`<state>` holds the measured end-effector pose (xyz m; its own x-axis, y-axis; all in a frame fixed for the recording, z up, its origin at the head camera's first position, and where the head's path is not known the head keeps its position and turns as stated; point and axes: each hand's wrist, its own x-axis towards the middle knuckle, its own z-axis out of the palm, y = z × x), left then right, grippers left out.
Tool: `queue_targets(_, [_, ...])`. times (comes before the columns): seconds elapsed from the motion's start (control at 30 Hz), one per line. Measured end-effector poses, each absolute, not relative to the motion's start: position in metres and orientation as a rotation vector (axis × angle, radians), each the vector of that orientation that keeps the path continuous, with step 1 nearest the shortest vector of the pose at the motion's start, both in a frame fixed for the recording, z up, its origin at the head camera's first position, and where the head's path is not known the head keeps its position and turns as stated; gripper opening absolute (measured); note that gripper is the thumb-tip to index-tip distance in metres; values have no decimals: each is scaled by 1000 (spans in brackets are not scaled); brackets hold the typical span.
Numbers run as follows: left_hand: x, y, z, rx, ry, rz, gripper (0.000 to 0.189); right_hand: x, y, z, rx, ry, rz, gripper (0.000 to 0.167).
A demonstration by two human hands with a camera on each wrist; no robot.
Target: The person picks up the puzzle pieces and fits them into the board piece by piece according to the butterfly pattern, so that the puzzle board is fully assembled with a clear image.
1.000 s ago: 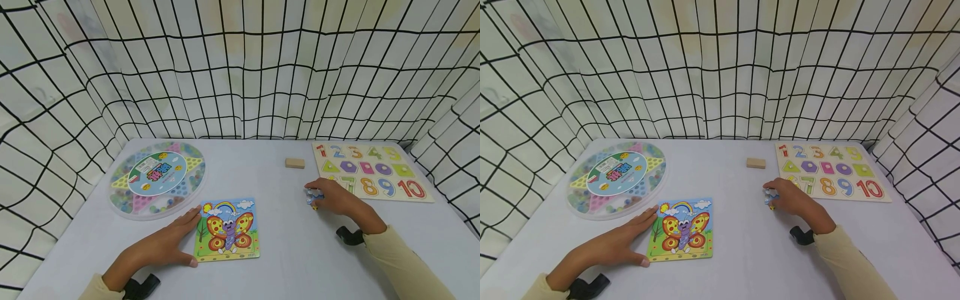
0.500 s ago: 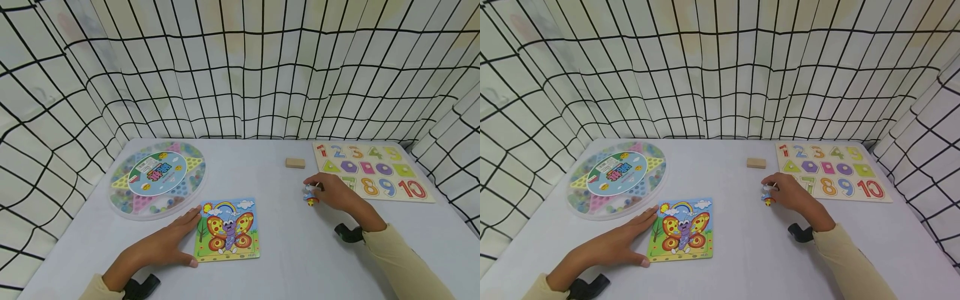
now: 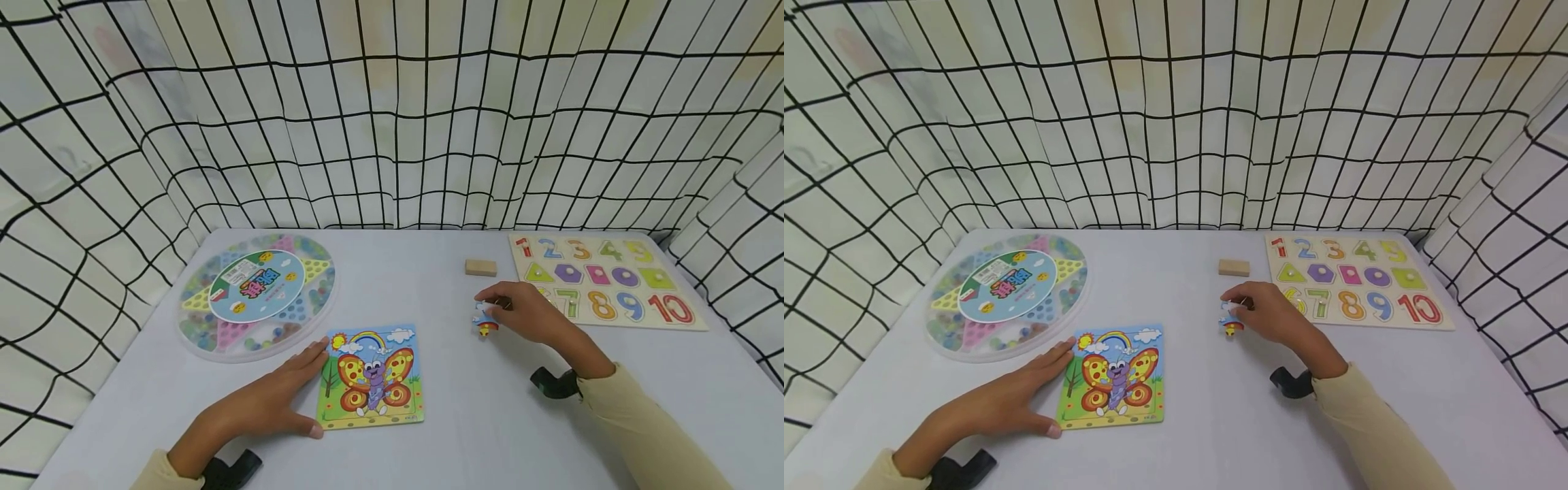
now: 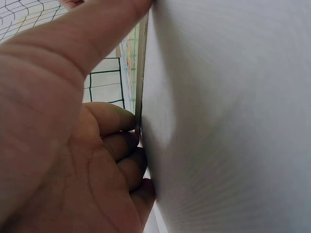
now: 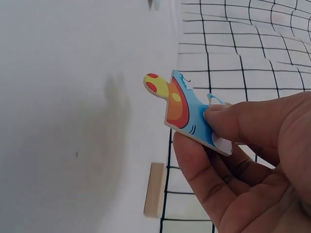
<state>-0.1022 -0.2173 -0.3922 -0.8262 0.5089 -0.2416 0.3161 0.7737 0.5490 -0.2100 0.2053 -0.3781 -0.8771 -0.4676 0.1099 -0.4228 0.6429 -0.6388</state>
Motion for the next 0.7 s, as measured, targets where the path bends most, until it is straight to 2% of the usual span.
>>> queue_targets(0.7, [-105,-218,-396,615,2583,696,114,-202,149,-372,-952,2631,-1063,20])
